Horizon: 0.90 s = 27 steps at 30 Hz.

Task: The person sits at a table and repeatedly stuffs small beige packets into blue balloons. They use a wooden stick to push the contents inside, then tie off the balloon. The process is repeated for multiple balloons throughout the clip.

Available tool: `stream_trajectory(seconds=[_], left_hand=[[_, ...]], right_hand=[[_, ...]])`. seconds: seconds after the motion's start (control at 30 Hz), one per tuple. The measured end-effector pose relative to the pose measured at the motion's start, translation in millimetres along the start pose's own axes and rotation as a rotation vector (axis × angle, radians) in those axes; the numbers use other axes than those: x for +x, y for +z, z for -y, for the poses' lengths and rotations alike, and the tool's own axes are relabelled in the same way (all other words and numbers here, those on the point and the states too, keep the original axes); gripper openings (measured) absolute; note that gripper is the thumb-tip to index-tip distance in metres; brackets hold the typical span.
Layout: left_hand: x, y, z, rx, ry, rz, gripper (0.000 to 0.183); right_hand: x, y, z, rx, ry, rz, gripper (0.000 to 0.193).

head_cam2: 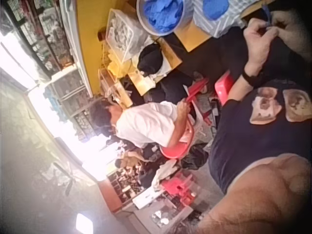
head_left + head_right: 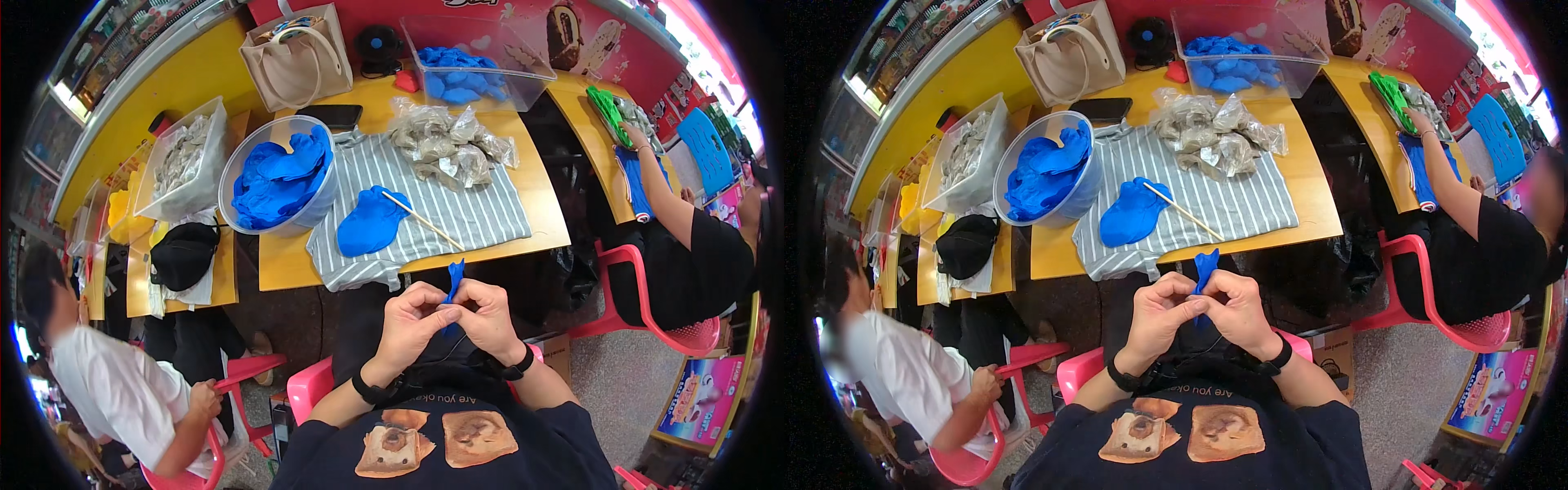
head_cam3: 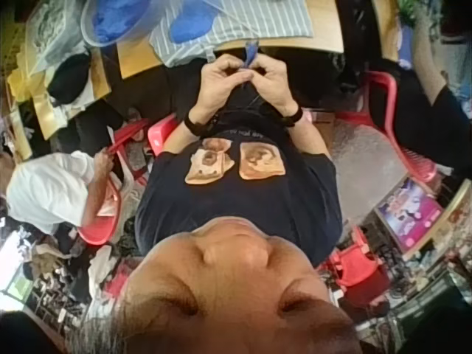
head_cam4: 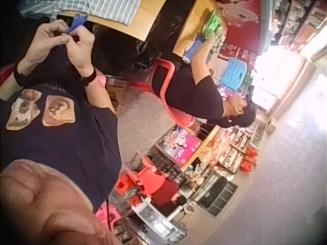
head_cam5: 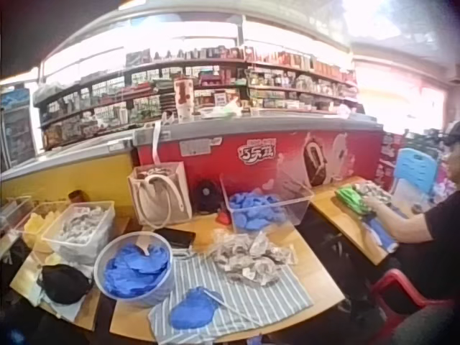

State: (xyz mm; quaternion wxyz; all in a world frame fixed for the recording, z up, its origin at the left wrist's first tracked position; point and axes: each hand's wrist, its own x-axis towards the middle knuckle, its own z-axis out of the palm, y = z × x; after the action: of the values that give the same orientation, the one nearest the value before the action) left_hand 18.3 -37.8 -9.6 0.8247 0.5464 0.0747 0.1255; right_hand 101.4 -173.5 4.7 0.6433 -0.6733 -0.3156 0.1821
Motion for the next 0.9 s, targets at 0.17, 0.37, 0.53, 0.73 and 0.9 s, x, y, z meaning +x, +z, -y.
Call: stream_trajectory(seconds=[0.17, 0.37, 0.53, 0.73, 0.9], left_hand=[[2, -8, 1, -0.125, -0.080, -0.041, 0.002], [2, -16, 5, 0.092, -0.004, -0.043, 0.005], [1, -3, -1, 0.411, 0.098, -0.125, 0.004], [9, -7, 16, -0.042, -0.015, -0.065, 0.022], [11, -2, 20, 0.399, 0.190, -0.102, 0.024]], right_hand=[[1, -1, 2, -0.033, -0.016, 0.097, 0.010], [-6, -7, -6, 0.291, 0.235, 0.103, 0.005], [-7, 1, -4, -0.081, -0.093, -0.024, 0.005], [-10, 17, 5, -0.098, -0.173, -0.036, 0.008], [-17, 19, -4, -0.194, -0.275, -0.079, 0.010]])
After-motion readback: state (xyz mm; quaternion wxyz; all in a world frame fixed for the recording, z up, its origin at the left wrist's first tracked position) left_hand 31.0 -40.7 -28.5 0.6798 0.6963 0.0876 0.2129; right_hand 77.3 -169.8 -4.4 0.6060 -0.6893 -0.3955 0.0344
